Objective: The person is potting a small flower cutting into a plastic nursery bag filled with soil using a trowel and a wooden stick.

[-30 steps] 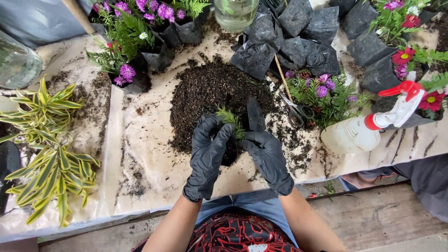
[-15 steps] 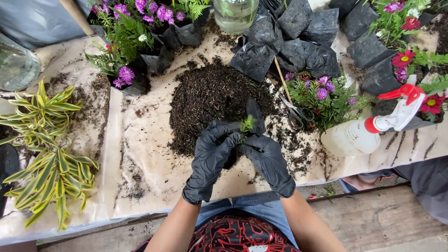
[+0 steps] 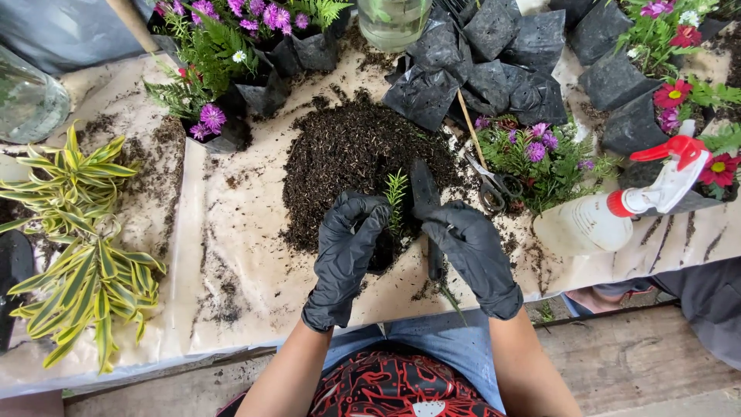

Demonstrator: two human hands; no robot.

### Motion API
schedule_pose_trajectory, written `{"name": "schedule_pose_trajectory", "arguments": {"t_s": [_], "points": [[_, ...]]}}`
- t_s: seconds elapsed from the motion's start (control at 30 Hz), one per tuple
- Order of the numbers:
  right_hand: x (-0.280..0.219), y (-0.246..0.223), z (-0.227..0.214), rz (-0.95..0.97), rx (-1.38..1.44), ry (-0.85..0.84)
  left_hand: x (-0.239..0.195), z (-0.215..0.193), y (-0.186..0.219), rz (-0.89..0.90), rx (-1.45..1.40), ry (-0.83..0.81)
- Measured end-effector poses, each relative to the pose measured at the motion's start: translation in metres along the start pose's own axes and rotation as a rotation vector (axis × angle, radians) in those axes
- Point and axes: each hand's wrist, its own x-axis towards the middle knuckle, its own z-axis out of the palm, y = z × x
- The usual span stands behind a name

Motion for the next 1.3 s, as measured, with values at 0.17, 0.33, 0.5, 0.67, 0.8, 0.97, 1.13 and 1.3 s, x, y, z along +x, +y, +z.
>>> {"name": "schedule_pose_trajectory", "arguments": {"t_s": [0.17,0.33,0.5,0.67,0.8,0.97,1.13,1.3], "points": [[0.002,-0.016,0.017,0.008,0.017,-0.038,-0.005,0.007,0.025,0.032,-0.033,-0.008],[0.010,-0.021,0.034,0.160,0.192,-0.098,-0.009,0.001,0.056,0.034,0.044,0.064],[0.014,-0.011,0.050,0.324,0.352,-0.122,-0.010,-0.033,0.050,0.008,0.212,0.060],[0.015,0.005,0.067,0.185,0.150,-0.071,-0.023,-0.049,0.037,-0.025,0.310,0.117],[0.016,0.018,0.079,0.043,-0.050,-0.019,-0.031,-0.044,0.045,-0.074,0.584,0.107],[0.015,0.048,0.097,0.068,-0.135,0.004,-0.037,-0.041,0.020,-0.059,0.495,0.091],[0.028,0.101,0.097,0.044,-0.125,0.014,-0.039,-0.046,0.017,-0.104,0.448,0.069],[0.017,-0.005,0.080,0.140,-0.027,0.006,-0.030,-0.058,-0.009,-0.046,0.549,-0.144]]}}
